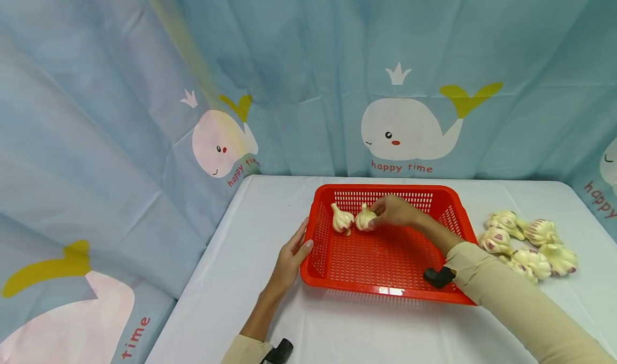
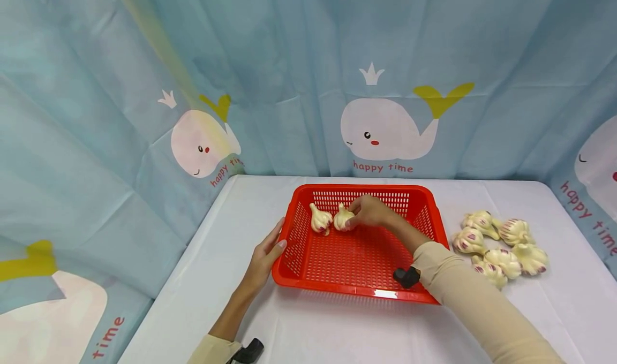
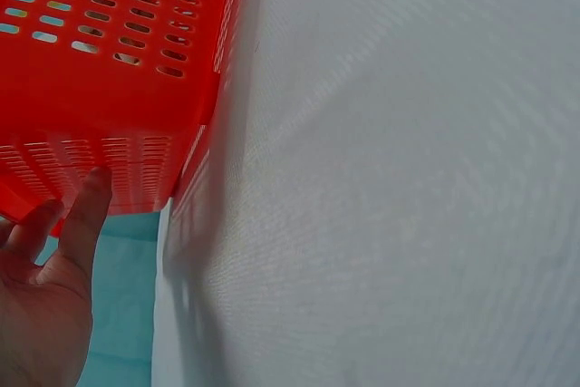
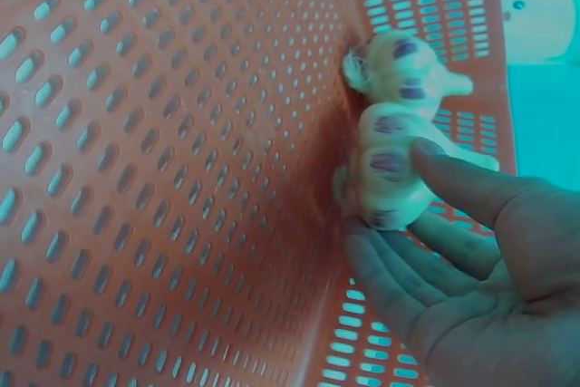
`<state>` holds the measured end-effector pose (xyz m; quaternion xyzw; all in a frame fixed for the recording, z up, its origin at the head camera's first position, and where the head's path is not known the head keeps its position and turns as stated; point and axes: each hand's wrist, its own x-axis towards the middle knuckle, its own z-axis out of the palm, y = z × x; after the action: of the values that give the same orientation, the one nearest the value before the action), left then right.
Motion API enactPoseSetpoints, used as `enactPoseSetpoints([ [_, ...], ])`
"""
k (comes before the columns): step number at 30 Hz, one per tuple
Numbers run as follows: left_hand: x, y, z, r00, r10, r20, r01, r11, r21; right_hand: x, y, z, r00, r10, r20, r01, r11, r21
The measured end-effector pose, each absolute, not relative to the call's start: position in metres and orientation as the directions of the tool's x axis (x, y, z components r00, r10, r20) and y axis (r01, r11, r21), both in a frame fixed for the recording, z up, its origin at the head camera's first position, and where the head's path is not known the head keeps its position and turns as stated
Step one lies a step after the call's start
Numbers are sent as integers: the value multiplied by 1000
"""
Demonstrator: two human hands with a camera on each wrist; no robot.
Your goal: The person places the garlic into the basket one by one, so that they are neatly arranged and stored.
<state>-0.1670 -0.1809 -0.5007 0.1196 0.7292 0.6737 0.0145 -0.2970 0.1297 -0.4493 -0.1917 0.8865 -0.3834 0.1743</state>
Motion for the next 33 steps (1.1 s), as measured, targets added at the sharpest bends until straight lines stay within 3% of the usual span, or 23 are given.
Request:
enactPoseSetpoints([
  [33,-168,-182,-501,-966,208,157,171,52,984,-293,132,-440,-855,-473,-212,-153,621,-769],
])
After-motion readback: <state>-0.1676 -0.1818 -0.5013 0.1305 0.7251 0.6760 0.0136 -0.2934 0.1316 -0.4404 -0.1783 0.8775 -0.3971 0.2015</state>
